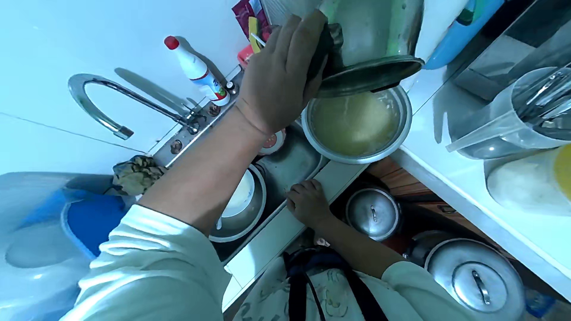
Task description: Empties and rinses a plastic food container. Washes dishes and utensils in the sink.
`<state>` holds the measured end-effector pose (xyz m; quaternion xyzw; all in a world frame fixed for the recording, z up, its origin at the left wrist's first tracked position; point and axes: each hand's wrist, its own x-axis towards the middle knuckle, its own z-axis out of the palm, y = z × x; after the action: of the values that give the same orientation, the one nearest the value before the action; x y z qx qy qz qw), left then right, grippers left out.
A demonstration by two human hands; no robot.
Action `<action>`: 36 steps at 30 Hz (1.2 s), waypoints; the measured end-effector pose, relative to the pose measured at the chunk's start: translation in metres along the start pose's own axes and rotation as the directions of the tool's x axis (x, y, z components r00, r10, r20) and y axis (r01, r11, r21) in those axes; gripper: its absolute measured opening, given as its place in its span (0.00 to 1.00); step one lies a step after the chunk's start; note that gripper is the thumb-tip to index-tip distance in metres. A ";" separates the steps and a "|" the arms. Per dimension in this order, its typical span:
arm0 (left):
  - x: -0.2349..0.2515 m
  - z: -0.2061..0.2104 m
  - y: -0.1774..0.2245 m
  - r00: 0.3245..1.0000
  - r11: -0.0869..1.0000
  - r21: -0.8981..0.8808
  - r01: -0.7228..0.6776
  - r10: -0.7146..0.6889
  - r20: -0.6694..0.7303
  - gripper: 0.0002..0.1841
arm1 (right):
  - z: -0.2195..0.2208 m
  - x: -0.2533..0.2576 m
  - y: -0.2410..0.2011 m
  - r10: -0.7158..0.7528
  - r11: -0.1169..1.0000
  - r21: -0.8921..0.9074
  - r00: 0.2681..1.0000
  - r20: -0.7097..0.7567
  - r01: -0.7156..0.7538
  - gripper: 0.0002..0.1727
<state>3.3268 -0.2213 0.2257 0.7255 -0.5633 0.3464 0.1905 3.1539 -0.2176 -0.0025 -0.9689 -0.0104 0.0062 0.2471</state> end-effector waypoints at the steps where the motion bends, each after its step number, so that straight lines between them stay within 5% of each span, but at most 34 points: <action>1: -0.002 0.000 -0.001 0.999 0.999 -0.014 0.040 -0.040 -0.001 0.18 | 0.001 0.000 0.001 -0.010 1.000 -0.018 1.000 -0.030 0.009 0.20; 4: -0.018 -0.007 -0.004 0.953 0.952 -0.048 0.303 -0.302 0.028 0.17 | 0.001 -0.001 0.000 -0.047 0.997 -0.061 0.996 -0.070 0.043 0.16; 8: -0.053 -0.026 -0.024 0.781 0.759 -0.235 0.607 -0.625 -0.002 0.13 | 0.001 -0.001 -0.001 -0.045 0.995 -0.091 0.996 -0.080 0.038 0.15; 11: -0.098 -0.041 -0.036 0.532 0.462 -0.432 0.774 -0.845 0.050 0.19 | 0.004 -0.001 -0.002 -0.049 0.992 -0.120 0.993 -0.108 0.036 0.16; 14: -0.153 -0.039 -0.043 0.197 0.052 -0.631 0.774 -0.967 0.162 0.20 | 0.002 0.000 -0.003 -0.038 0.990 -0.137 0.997 -0.071 0.027 0.16; 18: -0.202 -0.012 -0.044 -0.231 -0.386 -0.609 0.692 -0.919 0.320 0.23 | 0.001 0.000 -0.004 -0.025 0.988 -0.153 0.998 -0.056 0.016 0.17; 20: -0.219 0.009 -0.046 -0.360 -0.519 -0.578 0.630 -0.854 0.375 0.25 | 0.002 0.001 -0.004 -0.031 0.987 -0.162 0.997 -0.069 0.020 0.16; 27: -0.246 0.070 -0.050 -0.439 -0.676 -0.618 0.401 -0.734 0.519 0.23 | 0.006 0.001 -0.003 -0.017 0.981 -0.195 0.997 -0.070 0.003 0.17; 36: -0.253 0.113 -0.044 -0.515 -0.761 -0.535 0.366 -0.645 0.565 0.27 | 0.006 0.002 -0.003 -0.001 0.975 -0.221 0.999 -0.051 -0.010 0.19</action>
<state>3.3700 -0.1105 -0.0286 0.5589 0.3485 -0.1526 0.7368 3.1555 -0.2121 -0.0069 -0.9903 -0.0025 -0.0190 0.1379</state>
